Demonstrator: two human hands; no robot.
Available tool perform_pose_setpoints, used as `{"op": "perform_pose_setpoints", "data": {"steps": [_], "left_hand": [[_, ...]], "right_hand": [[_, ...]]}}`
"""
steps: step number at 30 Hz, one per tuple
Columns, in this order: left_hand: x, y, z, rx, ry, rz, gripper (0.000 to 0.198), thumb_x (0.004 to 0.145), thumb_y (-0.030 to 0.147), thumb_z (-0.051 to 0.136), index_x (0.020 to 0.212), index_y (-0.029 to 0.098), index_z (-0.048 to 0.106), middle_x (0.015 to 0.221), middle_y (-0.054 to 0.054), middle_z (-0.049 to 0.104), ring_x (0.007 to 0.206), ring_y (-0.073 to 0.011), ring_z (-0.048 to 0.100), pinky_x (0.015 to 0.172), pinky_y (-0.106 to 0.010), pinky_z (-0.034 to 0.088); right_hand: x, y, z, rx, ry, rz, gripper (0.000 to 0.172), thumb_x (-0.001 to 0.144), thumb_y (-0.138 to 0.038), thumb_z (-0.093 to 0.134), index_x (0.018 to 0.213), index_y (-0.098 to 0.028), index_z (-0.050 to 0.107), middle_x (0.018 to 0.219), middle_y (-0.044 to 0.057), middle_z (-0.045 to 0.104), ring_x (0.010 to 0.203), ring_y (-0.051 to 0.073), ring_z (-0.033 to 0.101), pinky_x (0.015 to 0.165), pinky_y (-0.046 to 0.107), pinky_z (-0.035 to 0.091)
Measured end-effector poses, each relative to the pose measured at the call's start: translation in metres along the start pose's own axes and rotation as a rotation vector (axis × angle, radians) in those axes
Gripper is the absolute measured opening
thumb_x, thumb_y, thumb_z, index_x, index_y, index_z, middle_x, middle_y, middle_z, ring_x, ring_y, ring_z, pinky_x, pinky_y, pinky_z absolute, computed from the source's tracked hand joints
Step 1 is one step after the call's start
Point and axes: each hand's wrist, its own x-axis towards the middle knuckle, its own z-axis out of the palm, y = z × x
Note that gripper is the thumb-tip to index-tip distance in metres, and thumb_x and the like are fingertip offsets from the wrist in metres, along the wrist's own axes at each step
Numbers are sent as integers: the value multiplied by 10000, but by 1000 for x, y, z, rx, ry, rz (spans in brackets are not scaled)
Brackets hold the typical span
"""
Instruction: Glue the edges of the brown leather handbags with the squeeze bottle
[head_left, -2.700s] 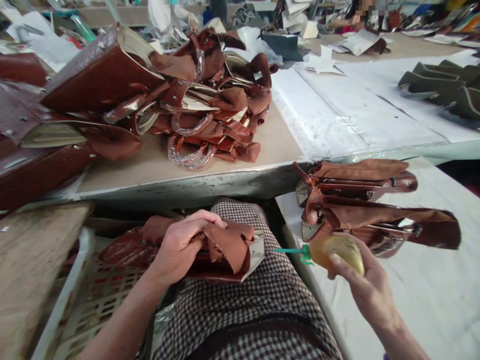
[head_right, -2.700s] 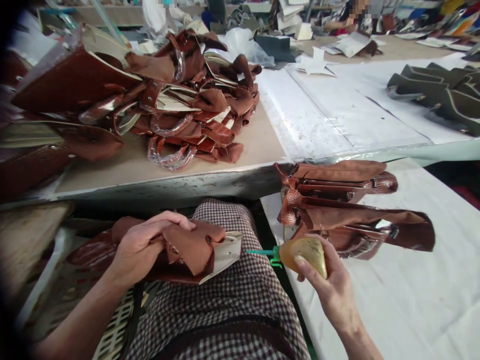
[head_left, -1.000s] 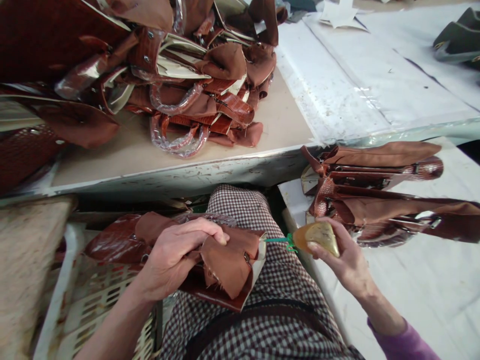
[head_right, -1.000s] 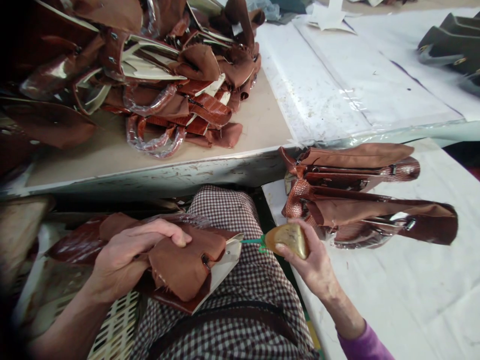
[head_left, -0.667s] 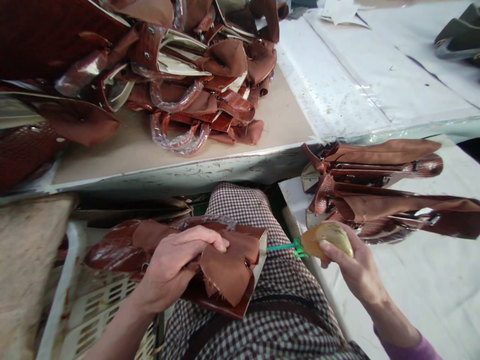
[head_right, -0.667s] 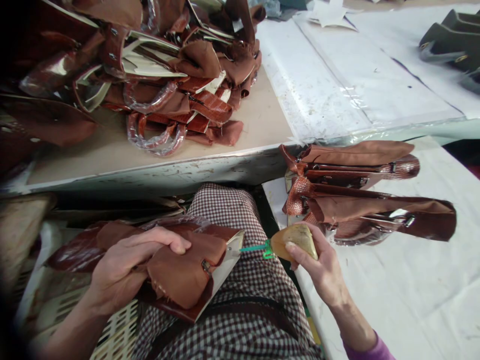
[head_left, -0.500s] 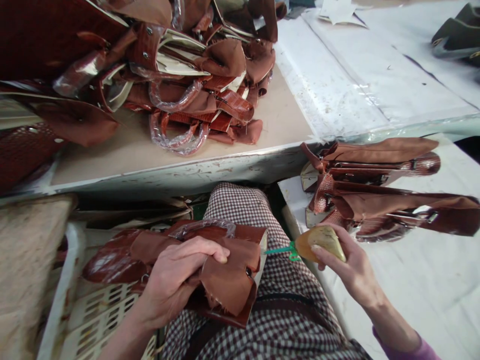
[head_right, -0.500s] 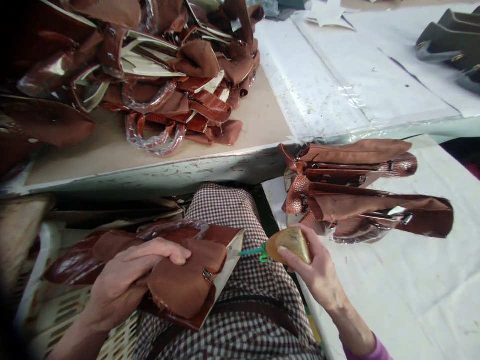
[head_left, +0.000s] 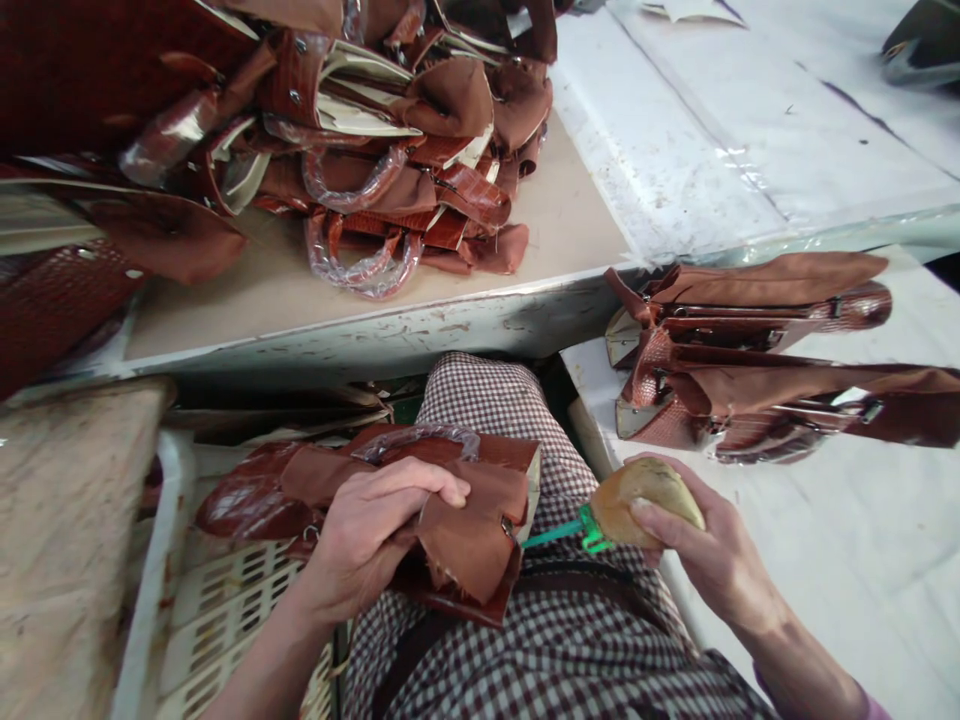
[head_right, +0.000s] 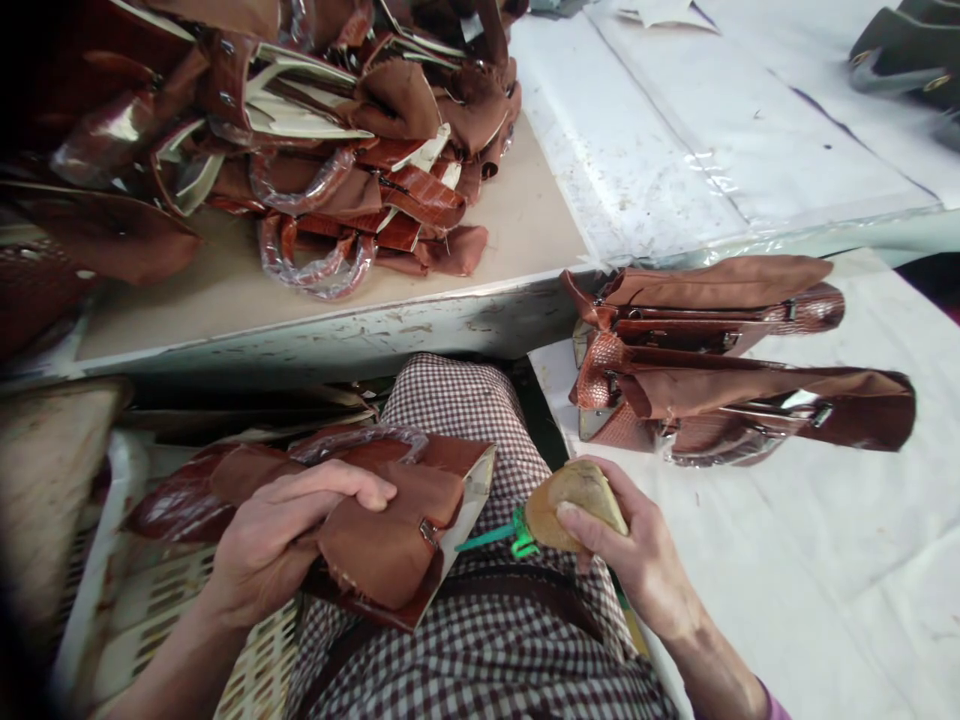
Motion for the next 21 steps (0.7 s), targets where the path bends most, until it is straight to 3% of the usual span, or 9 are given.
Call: {"op": "perform_pose_setpoints", "data": {"steps": [9,14,18,21], "left_hand": [[1,-2,-3,-30,5,-43,227,939,5,541,959,176,689,965,-60,779,907,-179,760,841,-246,611],[5,-1,-4,-24,-4,-46,266,910,-22,530,950,182,695,946,-48,786,876,-170,764,816,-226,608],[5,0,-3,-21,-18,-40,283,909,-45,521,968,181,681,962,-37,779,895,-149,758,843,-200,592],[5,0,-3,-24,-25,-37,300,910,-58,508,981,183,671,984,-25,772,922,-131,750,873,-181,576]], "right_hand": [[-25,4,12,154,-28,70,583,729,-509,884,1191,-234,661,901,69,707,635,243,619,407,288,511],[-11,15,-4,-48,8,-6,553,783,-537,851,1189,-222,649,851,41,714,543,209,593,447,312,538],[2,16,-11,-252,122,-108,520,791,-563,822,1143,-212,672,868,44,732,667,244,651,558,320,583],[6,15,-11,-322,179,-143,554,773,-572,816,1159,-207,658,880,48,736,634,241,647,565,340,579]]}}
